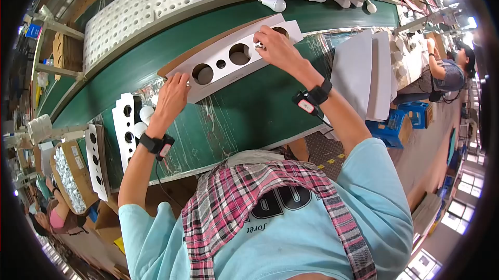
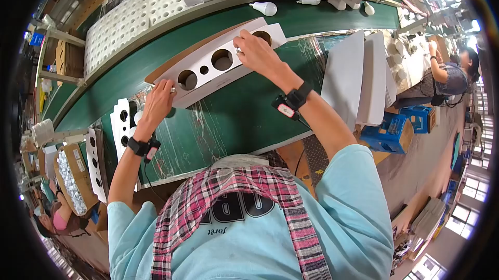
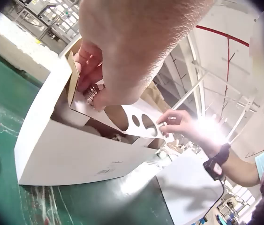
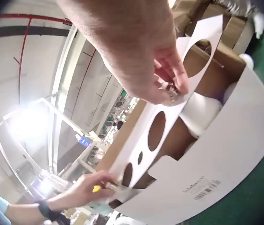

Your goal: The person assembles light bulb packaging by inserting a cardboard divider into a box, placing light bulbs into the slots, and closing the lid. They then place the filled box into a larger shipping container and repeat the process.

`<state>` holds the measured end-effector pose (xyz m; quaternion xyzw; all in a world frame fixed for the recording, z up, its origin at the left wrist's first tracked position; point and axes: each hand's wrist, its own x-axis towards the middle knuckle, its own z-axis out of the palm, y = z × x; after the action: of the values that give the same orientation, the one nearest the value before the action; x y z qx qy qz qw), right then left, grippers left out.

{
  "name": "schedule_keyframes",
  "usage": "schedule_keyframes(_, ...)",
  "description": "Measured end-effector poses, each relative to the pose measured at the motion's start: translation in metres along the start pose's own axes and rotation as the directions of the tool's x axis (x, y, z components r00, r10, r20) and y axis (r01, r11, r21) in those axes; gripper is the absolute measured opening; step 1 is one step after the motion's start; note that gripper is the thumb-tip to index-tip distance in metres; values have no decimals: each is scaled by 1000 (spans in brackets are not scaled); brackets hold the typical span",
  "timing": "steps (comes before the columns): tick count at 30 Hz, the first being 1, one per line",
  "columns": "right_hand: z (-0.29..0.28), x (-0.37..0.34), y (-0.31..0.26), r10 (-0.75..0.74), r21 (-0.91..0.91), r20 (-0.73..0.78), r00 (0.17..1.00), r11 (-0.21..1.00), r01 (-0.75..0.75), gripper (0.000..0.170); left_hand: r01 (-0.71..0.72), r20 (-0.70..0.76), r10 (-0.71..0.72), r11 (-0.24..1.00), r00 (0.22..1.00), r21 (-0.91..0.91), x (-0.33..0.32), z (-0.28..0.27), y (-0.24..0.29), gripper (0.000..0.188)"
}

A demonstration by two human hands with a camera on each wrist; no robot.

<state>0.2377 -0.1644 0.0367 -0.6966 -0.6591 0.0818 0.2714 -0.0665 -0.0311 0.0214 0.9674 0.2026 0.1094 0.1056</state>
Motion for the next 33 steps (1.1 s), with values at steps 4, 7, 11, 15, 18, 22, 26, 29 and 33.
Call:
schedule_keyframes(4, -8, 15, 15, 16, 58, 140, 990, 998, -24, 13, 22, 30, -22, 1000, 999, -15, 1, 4, -2, 20)
schedule_keyframes(7, -5, 24, 14, 0, -49, 159, 987, 999, 8, 13, 54, 22, -54, 999, 998, 7, -1, 5, -1, 21)
schedule_keyframes(11, 5, 35, 18, -26, -95, 204, 979, 994, 46, 15, 90, 29, -91, 996, 995, 18, 0, 14, -9, 23)
schedule_keyframes(15, -11, 43, 20, 18, -24, 333, 943, 1000, -11, 15, 78, 40, -81, 994, 996, 78, 0, 10, -1, 23)
schedule_keyframes(18, 0, 38, 2, -56, -173, 281, 958, 979, 108, 16, 58, 22, -62, 991, 998, 118, -3, 19, -6, 21)
schedule_keyframes(22, 1, 44, 16, -127, -79, 263, 957, 985, 152, 16, 81, 34, -83, 995, 996, 61, -1, 14, -5, 22)
schedule_keyframes(26, -18, 43, 26, -22, 52, 370, 929, 999, 3, 15, 33, -12, -32, 997, 999, 73, 8, 11, -2, 25)
schedule_keyframes(29, -4, 48, 19, -117, -166, 433, 894, 964, 206, 18, 48, 184, -74, 989, 980, 142, 2, 27, -6, 27)
schedule_keyframes(33, 9, 36, 23, -177, -11, 339, 924, 981, 192, 11, -21, 115, -1, 982, 993, 190, 0, 44, -20, 30)
